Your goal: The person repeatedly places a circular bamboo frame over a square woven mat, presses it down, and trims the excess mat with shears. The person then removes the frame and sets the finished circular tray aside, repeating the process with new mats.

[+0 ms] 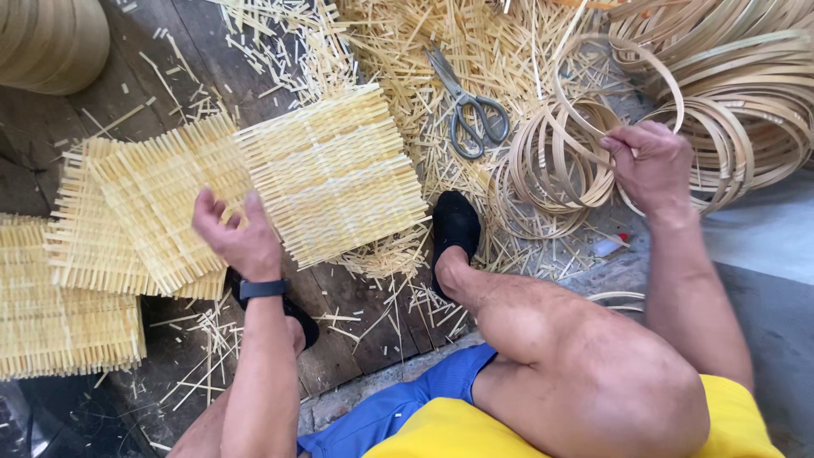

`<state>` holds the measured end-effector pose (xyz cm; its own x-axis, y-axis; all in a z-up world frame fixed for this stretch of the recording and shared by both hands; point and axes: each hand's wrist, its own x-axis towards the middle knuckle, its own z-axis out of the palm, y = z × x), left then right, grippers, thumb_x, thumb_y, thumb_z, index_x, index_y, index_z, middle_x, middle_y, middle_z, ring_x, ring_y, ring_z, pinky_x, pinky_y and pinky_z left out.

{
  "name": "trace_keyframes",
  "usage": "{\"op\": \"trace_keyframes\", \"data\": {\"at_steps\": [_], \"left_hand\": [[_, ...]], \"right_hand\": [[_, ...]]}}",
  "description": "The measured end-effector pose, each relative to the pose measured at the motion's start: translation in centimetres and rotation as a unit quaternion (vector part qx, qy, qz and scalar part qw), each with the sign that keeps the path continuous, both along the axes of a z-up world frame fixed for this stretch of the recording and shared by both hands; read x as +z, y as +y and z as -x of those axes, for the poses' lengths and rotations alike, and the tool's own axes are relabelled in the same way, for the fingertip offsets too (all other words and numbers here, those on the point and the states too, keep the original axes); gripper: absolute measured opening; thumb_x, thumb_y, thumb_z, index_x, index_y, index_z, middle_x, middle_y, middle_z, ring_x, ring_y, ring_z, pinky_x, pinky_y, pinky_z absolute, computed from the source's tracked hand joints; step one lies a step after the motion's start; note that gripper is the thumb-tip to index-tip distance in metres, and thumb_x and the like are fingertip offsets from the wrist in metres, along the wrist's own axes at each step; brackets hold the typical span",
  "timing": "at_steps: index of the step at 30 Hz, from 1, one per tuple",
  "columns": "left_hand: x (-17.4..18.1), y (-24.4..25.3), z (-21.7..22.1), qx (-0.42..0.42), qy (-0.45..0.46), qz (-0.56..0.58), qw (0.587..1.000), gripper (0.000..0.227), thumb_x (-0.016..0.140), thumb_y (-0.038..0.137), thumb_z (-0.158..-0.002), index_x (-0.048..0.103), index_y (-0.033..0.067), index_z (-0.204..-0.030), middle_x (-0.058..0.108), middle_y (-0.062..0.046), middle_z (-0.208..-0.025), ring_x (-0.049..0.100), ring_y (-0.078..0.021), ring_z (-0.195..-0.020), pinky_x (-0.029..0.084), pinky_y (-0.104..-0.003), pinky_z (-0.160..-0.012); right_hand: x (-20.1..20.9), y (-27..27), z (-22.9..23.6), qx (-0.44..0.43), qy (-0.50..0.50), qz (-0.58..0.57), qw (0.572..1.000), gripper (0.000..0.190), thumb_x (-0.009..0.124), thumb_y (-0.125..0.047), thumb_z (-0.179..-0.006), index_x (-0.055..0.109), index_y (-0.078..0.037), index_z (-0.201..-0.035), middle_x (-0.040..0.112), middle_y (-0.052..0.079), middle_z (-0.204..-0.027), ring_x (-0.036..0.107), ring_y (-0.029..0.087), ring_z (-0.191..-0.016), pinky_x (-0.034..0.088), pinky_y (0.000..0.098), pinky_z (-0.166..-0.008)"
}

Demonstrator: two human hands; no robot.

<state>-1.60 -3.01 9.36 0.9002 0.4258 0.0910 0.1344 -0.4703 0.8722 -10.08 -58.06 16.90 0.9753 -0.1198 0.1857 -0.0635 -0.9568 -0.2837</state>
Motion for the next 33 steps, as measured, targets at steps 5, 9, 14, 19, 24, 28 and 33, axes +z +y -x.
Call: {"op": "trace_keyframes", "data": {"at_steps": [5,9,14,19,24,28,33], "left_hand": [[6.7,-7.4,-1.4,-0.277,-0.259,-0.098,0.92,0.051,0.074,0.033,-0.106,0.054,0.014,-0.149,0.061,-0.014,-0.147,0.056,-0.0242,-0.134,0.052,-0.039,-0.114],[9.9,-11.1,-2.1,-0.364,-0.102,0.161,0.912,0.039,0.069,0.034,-0.105,0.069,0.0057,-0.133,0.069,-0.009,-0.098,0.058,-0.0163,-0.082,0.046,-0.031,-0.071],[9.2,-6.0,-4.0,-0.198,0.015,0.573,0.795,0.032,0.068,0.028,-0.108,0.072,-0.0022,-0.114,0.053,0.002,-0.068,0.042,-0.0068,-0.057,0.031,-0.025,-0.05],[6.9,-1.7,-3.6,-0.102,0.098,0.72,0.679,0.03,0.057,0.03,-0.108,0.061,0.0054,-0.09,0.051,-0.001,-0.065,0.045,-0.0119,-0.058,0.033,-0.027,-0.05],[6.1,-0.4,-3.7,-0.122,0.114,0.708,0.686,0.032,0.062,0.03,-0.106,0.057,0.0107,-0.08,0.044,0.005,-0.058,0.035,-0.0065,-0.048,0.027,-0.022,-0.04],[5.0,0.7,-3.4,-0.107,0.139,0.726,0.665,0.033,0.062,0.032,-0.103,0.059,0.0098,-0.08,0.045,0.005,-0.058,0.035,-0.0061,-0.048,0.028,-0.02,-0.038],[4.9,-0.1,-2.8,-0.087,-0.02,0.737,0.67,0.03,0.063,0.037,-0.101,0.065,0.0101,-0.087,0.06,-0.001,-0.07,0.053,-0.0113,-0.06,0.044,-0.025,-0.053]], "right_hand": [[9.7,7.1,-4.4,0.186,0.031,-0.175,0.966,0.013,0.074,-0.014,-0.105,0.075,-0.004,-0.113,0.071,0.011,-0.09,0.066,0.016,-0.074,0.053,0.0302,-0.066],[14.2,14.5,-10.1,0.276,0.061,-0.179,0.943,0.016,0.071,-0.016,-0.108,0.077,-0.001,-0.108,0.071,0.01,-0.092,0.067,0.018,-0.08,0.053,0.0327,-0.071],[14.2,19.6,-15.3,0.12,0.228,-0.425,0.868,0.03,0.053,-0.033,-0.108,0.07,-0.008,-0.104,0.067,-0.001,-0.08,0.066,0.01,-0.071,0.058,0.0271,-0.065],[9.7,21.7,-15.7,0.088,0.283,-0.592,0.749,0.035,0.057,-0.032,-0.112,0.073,-0.005,-0.097,0.064,0.001,-0.071,0.062,0.01,-0.063,0.054,0.0274,-0.056],[4.8,23.1,-15.5,0.052,0.24,-0.688,0.683,0.039,0.068,-0.031,-0.11,0.064,-0.006,-0.08,0.042,-0.005,-0.055,0.035,0.006,-0.044,0.029,0.0246,-0.037],[3.1,23.9,-14.9,0.026,0.252,-0.704,0.663,0.037,0.067,-0.037,-0.108,0.068,-0.006,-0.088,0.042,-0.006,-0.058,0.036,0.005,-0.048,0.03,0.0225,-0.042],[2.7,26.3,-14.1,0.027,0.074,-0.564,0.822,0.05,0.057,-0.048,-0.107,0.071,-0.001,-0.105,0.056,0.003,-0.078,0.051,0.013,-0.068,0.044,0.0251,-0.058]]}}
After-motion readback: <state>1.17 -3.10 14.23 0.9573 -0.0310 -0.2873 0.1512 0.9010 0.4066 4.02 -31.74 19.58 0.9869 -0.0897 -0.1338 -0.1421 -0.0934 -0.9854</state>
